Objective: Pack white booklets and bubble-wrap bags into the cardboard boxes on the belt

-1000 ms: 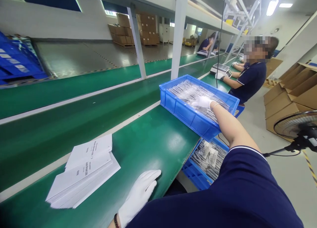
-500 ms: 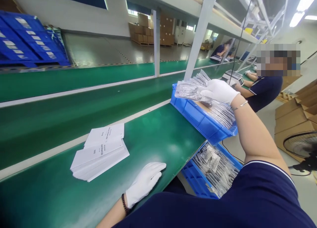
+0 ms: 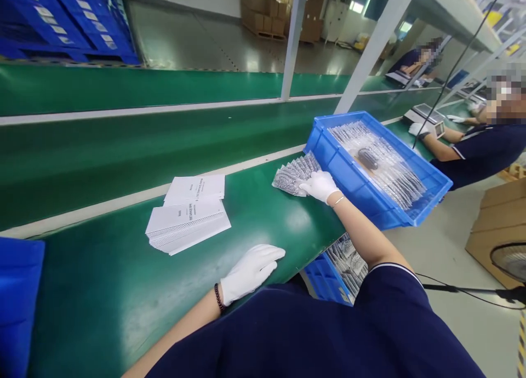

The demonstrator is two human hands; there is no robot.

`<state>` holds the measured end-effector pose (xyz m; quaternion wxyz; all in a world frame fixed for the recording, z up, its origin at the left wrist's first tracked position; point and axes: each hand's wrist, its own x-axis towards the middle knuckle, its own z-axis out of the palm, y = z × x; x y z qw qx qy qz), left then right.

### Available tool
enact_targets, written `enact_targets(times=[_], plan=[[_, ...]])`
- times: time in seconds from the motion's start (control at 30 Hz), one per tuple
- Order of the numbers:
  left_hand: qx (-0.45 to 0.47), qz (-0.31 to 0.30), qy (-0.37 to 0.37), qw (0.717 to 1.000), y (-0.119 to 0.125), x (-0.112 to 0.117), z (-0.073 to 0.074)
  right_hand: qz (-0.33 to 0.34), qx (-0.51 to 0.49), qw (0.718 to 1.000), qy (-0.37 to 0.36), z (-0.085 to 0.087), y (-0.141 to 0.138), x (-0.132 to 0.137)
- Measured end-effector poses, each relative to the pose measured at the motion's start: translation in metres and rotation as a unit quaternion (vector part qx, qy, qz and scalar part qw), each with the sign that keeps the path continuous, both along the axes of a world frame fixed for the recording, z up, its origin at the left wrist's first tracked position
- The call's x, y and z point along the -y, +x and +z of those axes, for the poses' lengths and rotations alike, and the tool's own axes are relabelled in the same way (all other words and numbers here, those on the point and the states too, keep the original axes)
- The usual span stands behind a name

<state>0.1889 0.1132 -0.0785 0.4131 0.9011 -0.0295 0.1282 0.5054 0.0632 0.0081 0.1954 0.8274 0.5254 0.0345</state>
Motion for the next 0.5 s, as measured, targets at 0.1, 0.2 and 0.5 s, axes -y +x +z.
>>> enact_targets(times=[0.1,0.2,0.5], plan=[[-0.012,-0.006,-0.007,1.0,0.001,0.0,0.003,-0.037,-0.011,0.999,-0.002,-0.01,-0.003,0.012],[-0.02,-0.004,-0.004,1.0,0.001,-0.001,0.005,-0.001,-0.033,0.999,0.03,0.017,-0.004,0.027],[-0.016,0.012,0.016,1.0,0.002,-0.003,0.006,-0.304,0.069,0.931,0.189,0.138,0.147,0.096]])
